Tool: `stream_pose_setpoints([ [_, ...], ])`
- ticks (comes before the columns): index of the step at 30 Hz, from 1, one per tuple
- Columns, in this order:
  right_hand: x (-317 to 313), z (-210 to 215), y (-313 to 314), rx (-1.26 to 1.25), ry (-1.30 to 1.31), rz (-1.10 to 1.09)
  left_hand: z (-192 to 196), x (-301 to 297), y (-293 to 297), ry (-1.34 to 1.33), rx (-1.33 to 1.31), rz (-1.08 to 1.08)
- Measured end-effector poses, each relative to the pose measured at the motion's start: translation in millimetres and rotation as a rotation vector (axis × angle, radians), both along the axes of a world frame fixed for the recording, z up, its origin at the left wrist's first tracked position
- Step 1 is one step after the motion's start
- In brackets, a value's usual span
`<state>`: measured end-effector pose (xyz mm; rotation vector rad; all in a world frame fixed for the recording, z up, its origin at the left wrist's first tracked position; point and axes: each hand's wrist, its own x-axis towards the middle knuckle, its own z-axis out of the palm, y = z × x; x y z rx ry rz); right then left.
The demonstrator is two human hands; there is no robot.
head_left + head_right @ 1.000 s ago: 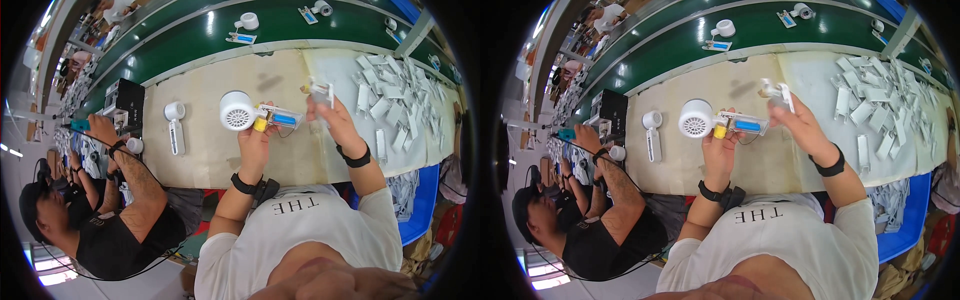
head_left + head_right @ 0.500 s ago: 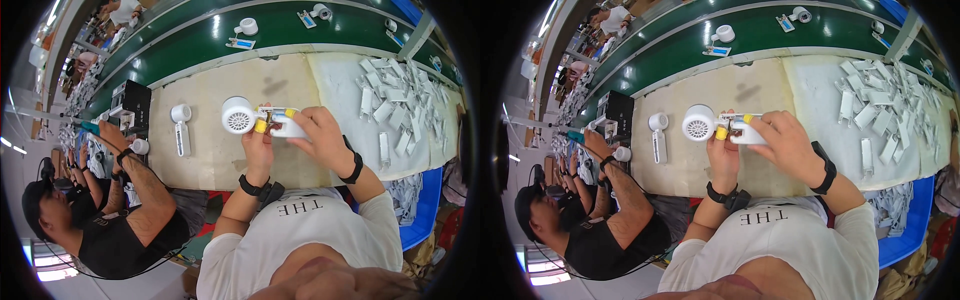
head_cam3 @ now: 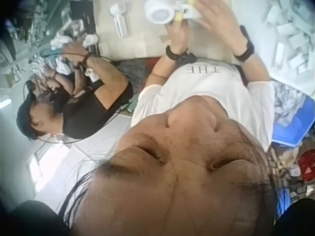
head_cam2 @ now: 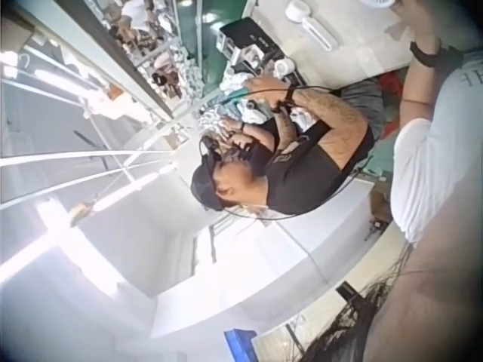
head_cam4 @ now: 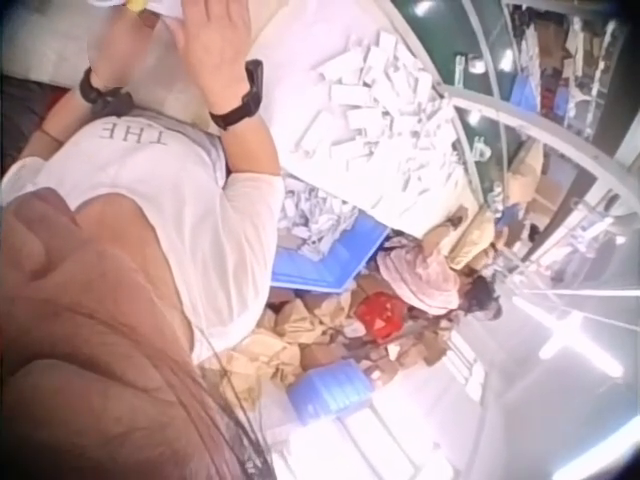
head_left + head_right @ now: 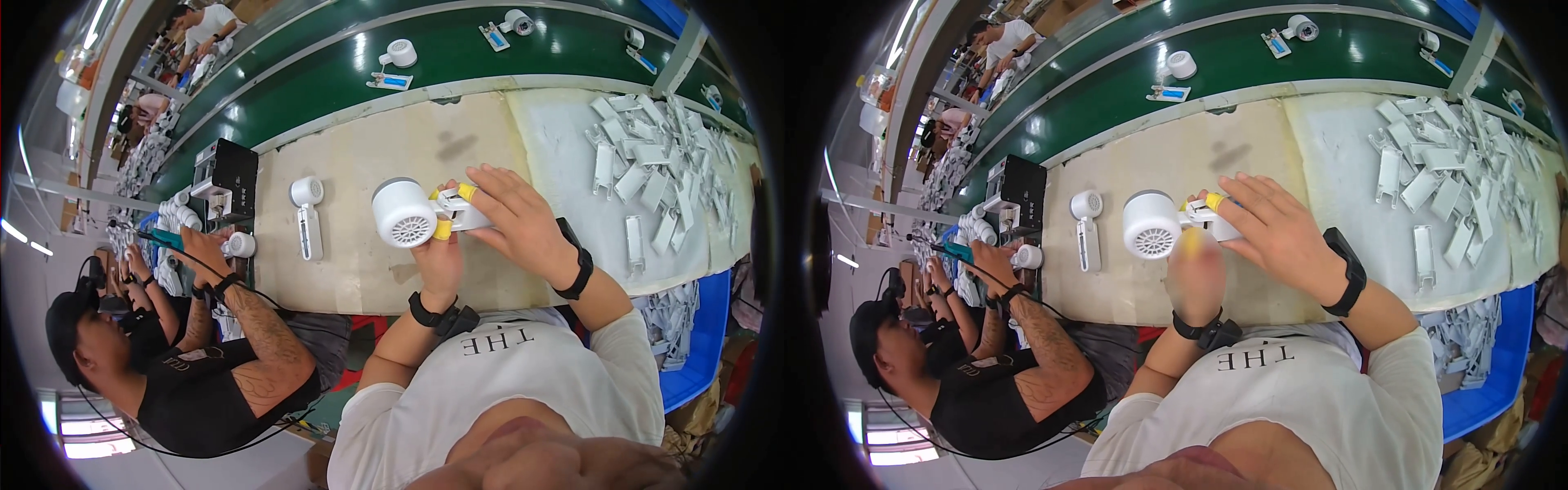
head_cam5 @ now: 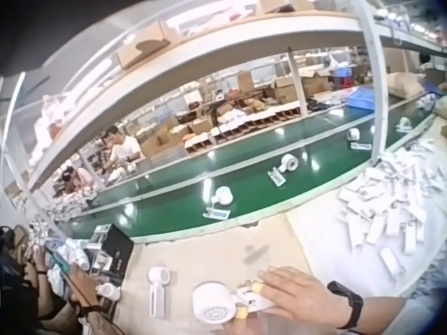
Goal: The person assembles handheld fans by fitting the fan head into the handle housing, inserting a battery, and snapping on a plastic cover. They repeat this process for multiple units, placing each completed fan onto a conveyor belt.
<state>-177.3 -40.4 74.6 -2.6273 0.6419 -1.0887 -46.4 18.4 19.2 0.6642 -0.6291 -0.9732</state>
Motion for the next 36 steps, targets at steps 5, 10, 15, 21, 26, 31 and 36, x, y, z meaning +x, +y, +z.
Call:
stream_pose_setpoints([
  [5, 12, -2, -1, 0.011, -0.068, 0.018, -15, 0, -3, -0.137, -0.040, 0.263],
  [10, 1, -9, -12, 0.203, -0.104, 0.014, 19, 18, -3, -0.201, -0.026, 0.196],
  [15, -12, -14, -14, 1.123, -0.096, 0.232, 22, 20, -4, -0.044, -0.130, 0.139],
  [21, -7, 1, -8, 0.831, -0.093, 0.199, 30, 17, -6, 0.008, -0.070, 0.131],
  [26, 3, 4, -18, 0.453, -0.027, 0.263, 48, 27, -7, -0.131, -0.110, 0.086],
  [31, 23, -30, -39, 1.338, -0.091, 0.156, 34, 54, -27, 0.007, 0.255, -0.071],
  [36, 20, -48, -62, 1.798, -0.252, 0.288, 29, 59, -26, 0.119, 0.283, -0.265],
])
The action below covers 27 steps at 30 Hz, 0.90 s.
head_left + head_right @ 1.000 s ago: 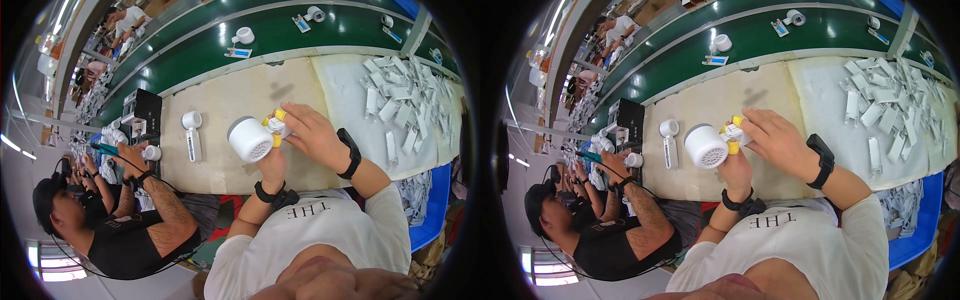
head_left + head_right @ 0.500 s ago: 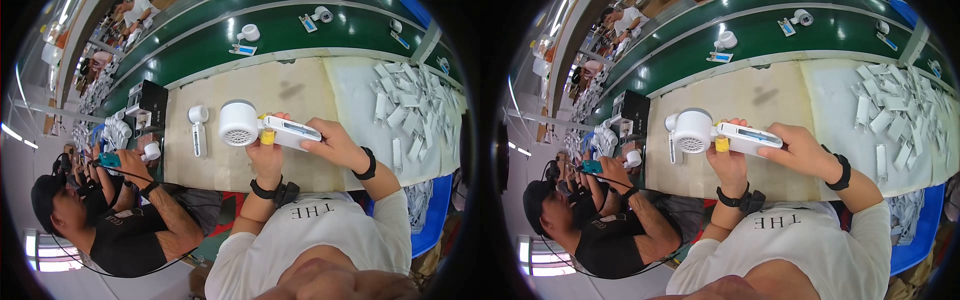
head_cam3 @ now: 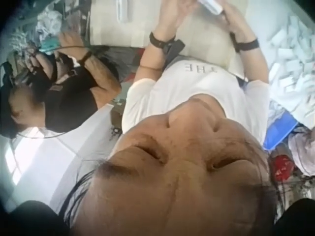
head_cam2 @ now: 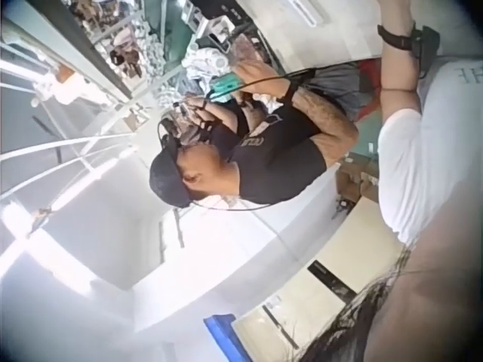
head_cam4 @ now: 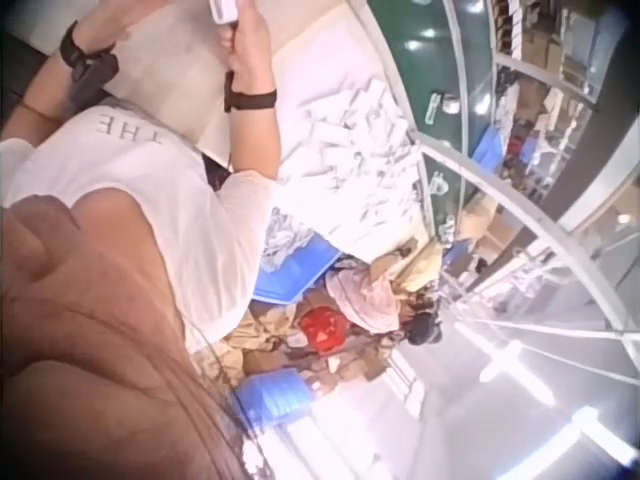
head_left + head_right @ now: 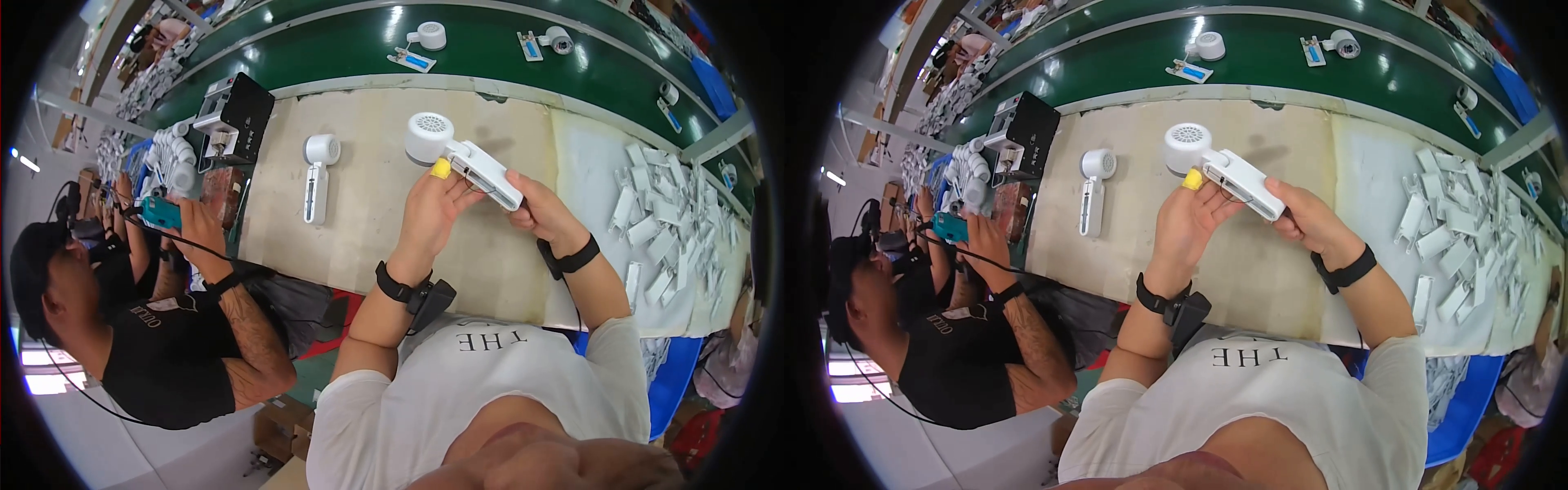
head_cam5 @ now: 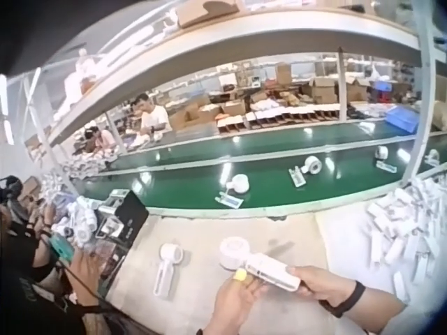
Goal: The person assembles handheld fans by fitting the fan head into the handle housing, inserting a battery, and snapping on a plastic cover. They repeat this process for multiple units, placing each completed fan onto a conveyor belt.
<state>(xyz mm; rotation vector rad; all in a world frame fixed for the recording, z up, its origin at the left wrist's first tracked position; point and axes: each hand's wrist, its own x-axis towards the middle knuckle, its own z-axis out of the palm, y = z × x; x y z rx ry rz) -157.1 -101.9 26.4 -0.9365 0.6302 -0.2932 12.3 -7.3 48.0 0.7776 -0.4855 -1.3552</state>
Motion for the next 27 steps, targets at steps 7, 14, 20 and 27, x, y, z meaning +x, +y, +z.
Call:
stream_pose_setpoints([
  [7, -6, 8, 1, -0.262, 0.107, 0.084, -2, -1, -2, -0.007, -0.019, 0.031],
  [14, -3, 21, 13, -1.410, 0.368, -0.212, -23, -18, -12, 0.116, 0.038, 0.099],
  [20, 18, 22, 24, -1.723, 0.374, -0.226, -33, -37, -15, 0.092, -0.065, 0.260],
  [27, 30, 22, 20, -1.757, 0.322, -0.241, -11, -25, -11, 0.196, -0.020, 0.236],
])
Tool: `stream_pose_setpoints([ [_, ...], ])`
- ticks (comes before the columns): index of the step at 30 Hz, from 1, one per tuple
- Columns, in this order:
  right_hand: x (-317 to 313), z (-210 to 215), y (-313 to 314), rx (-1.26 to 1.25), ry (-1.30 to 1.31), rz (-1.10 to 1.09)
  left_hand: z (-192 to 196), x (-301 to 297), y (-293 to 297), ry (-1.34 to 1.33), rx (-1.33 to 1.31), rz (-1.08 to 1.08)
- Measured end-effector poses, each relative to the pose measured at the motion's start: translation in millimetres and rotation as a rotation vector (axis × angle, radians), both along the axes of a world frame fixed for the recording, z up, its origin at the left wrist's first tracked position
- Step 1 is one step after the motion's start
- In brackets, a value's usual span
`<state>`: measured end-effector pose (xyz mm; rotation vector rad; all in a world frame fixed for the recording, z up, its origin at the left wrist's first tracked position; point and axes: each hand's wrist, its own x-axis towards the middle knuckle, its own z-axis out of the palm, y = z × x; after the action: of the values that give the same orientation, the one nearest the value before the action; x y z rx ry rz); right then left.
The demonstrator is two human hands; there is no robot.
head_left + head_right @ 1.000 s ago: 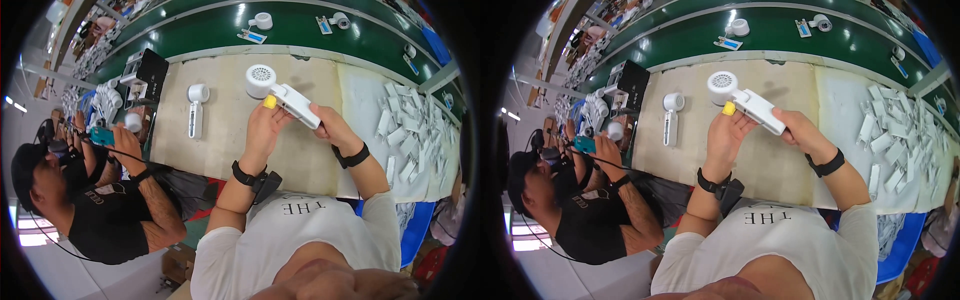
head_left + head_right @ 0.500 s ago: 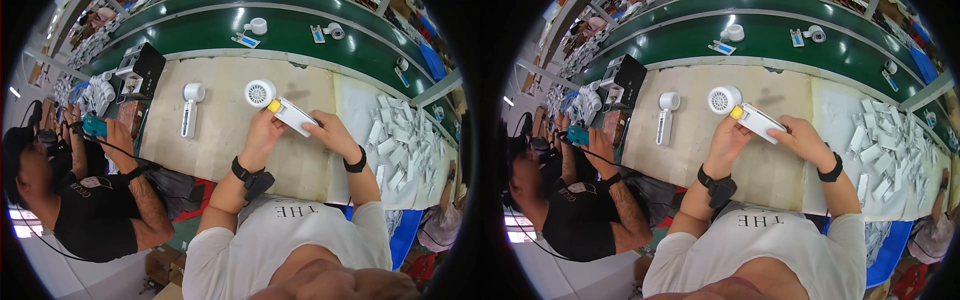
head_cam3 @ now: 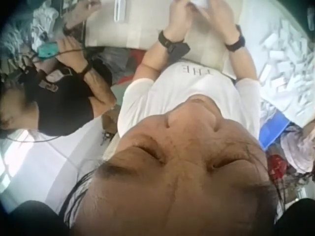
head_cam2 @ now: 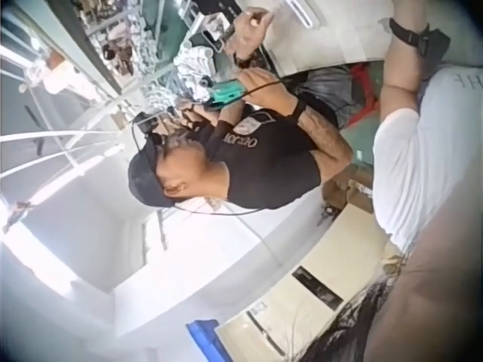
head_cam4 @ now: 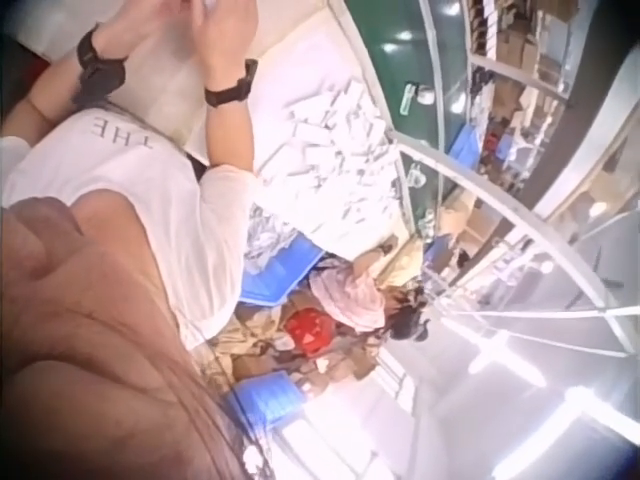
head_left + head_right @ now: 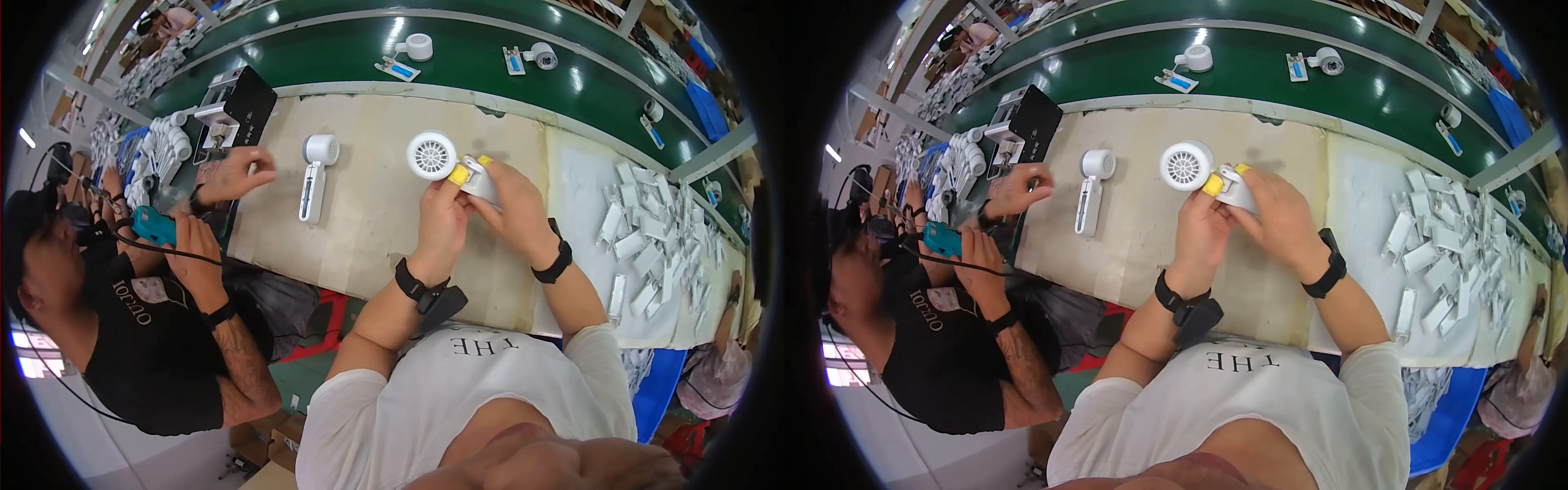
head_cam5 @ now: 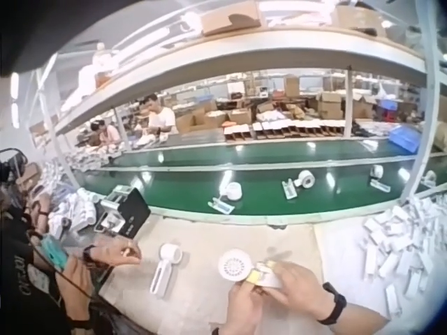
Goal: The person assembles handheld fans by fitting the fan head into the handle housing, inserting a battery, and snapping on a plastic cover. They repeat this process for multiple units, placing each completed fan onto a conveyor belt.
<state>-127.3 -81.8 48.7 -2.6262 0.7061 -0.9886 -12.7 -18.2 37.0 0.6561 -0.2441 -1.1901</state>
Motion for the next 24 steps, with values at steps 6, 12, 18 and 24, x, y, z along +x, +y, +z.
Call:
stream_pose_setpoints([
  [6, -2, 2, -1, 0.055, -0.110, 0.064, 2, -4, -1, -0.064, -0.074, 0.046],
  [12, 4, 0, 3, 0.071, -0.046, -0.062, -7, -14, -7, -0.227, -0.070, 0.195],
  [18, -7, 4, -4, -0.117, -0.188, 0.104, -1, 6, -3, 0.098, -0.042, -0.027],
  [24, -14, 5, 17, 0.510, -0.654, 0.236, 1, 19, -5, 0.036, -0.084, 0.092],
])
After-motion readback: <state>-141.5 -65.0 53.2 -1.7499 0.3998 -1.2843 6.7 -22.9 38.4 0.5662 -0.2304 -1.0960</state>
